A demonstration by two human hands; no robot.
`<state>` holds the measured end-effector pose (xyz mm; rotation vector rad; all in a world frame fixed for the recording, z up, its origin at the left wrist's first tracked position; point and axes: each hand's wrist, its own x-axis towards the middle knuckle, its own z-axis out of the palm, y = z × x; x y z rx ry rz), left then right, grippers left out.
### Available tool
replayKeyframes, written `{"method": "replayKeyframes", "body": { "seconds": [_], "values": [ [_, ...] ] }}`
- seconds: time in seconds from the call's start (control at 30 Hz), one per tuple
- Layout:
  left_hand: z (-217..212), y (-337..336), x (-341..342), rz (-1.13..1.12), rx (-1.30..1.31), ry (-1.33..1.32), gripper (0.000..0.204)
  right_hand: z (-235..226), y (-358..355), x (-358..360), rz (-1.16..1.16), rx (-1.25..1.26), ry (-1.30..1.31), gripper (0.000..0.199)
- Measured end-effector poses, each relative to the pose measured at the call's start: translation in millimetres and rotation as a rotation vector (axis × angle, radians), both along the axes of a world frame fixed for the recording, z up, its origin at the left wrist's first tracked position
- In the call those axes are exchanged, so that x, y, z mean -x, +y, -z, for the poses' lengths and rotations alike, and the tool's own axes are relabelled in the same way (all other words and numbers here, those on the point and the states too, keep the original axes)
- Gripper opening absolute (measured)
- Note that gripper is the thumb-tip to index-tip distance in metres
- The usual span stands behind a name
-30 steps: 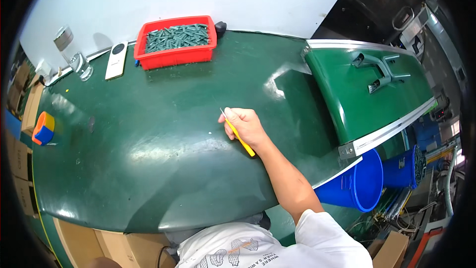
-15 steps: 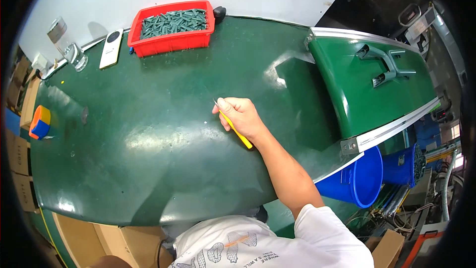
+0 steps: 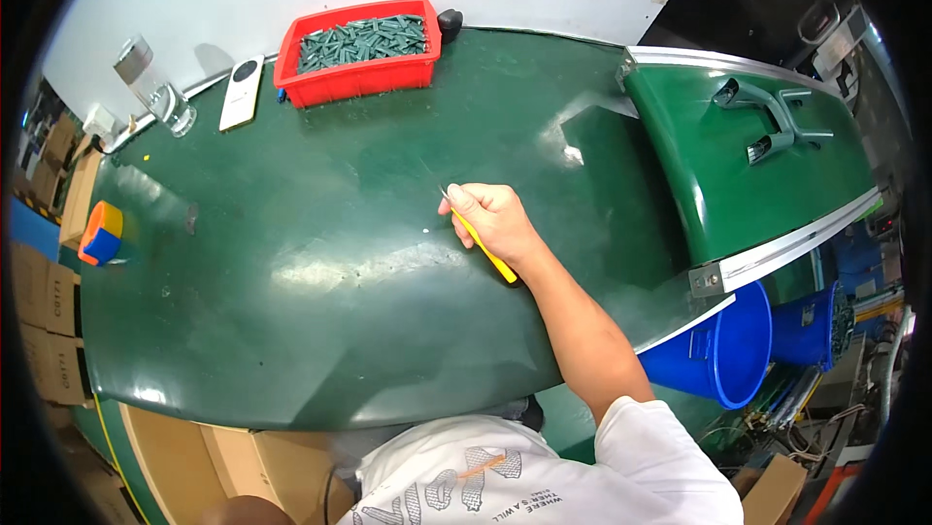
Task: Trimming excess plastic from green u-shaped parts with a utility knife and packing them into a cardboard box.
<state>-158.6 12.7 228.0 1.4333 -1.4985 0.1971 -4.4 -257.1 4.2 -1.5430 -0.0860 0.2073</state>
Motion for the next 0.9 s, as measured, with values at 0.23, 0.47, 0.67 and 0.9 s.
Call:
{"method": "replayKeyframes", "body": {
  "seconds": [0.23,0.47,0.67,0.9],
  "values": [
    [-4.1,11.5,28.2,-0.309,-0.228,-0.089,0.012,3.8,-0.1,2.2,0.021,-0.023,0.022,0.037],
    [-11.9,10.1,29.4,-0.333,-0.326,-0.1,0.014,6.9,1.4,-0.4,-0.003,0.027,-0.046,0.039],
    [-21.0,15.8,39.3,-0.353,-0.406,-0.141,0.013,5.7,-2.7,2.7,0.005,0.068,-0.058,0.041],
    [-15.2,12.5,51.6,-0.361,-0.375,0.095,0.02,5.8,0.2,1.8,-0.007,0.078,-0.069,0.041]
  ]
}}
